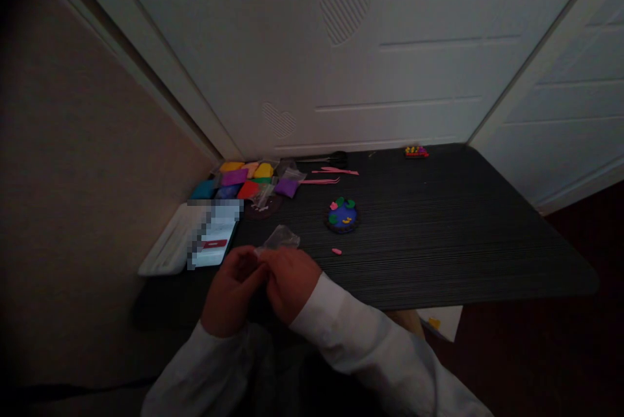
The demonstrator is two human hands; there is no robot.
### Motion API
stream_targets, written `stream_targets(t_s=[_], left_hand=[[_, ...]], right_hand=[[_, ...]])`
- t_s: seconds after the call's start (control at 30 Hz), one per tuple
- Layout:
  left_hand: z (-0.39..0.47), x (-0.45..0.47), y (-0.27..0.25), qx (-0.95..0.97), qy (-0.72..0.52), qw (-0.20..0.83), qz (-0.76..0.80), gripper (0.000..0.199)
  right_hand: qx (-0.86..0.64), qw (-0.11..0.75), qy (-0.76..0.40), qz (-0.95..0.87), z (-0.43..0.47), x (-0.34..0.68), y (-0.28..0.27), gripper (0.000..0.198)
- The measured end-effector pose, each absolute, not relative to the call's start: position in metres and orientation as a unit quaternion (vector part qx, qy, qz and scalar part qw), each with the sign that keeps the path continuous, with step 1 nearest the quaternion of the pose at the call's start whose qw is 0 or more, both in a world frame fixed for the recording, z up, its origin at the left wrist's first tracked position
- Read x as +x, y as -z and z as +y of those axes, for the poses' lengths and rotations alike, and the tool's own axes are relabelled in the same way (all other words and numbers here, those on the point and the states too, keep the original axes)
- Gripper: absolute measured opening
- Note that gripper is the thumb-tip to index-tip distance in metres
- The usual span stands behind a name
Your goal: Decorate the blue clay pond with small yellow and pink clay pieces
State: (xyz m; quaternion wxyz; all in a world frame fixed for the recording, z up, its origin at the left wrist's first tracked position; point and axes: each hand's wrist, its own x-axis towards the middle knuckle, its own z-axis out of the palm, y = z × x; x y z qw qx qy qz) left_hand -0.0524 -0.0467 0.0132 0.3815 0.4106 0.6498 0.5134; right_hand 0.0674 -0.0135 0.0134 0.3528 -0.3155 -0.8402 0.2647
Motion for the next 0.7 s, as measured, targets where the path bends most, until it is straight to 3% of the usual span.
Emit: stream_targets(t_s=[0.1, 0.23, 0.33, 0.7], left_hand=[[-0.044, -0.055, -0.012, 0.398, -0.526, 0.405, 0.633, 0.02], [-0.045, -0.062, -0.012, 0.391, -0.587, 0.448, 0.55, 0.044], [-0.048, -0.067, -0.016, 0.425, -0.549, 0.477, 0.54, 0.031], [-0.042, -0.053, -0.021, 0.426, -0.494, 0.308, 0.692, 0.024]], right_hand=[[-0.302, 0.362, -0.277, -0.837, -0.015, 0.067, -0.012, 0.026], [-0.281, 0.385, -0.3, -0.826, -0.016, 0.069, -0.011, 0.027], [-0.287, 0.4, -0.327, -0.806, -0.015, 0.072, -0.013, 0.028], [-0.273, 0.435, -0.215, -0.831, -0.014, 0.068, -0.001, 0.022]])
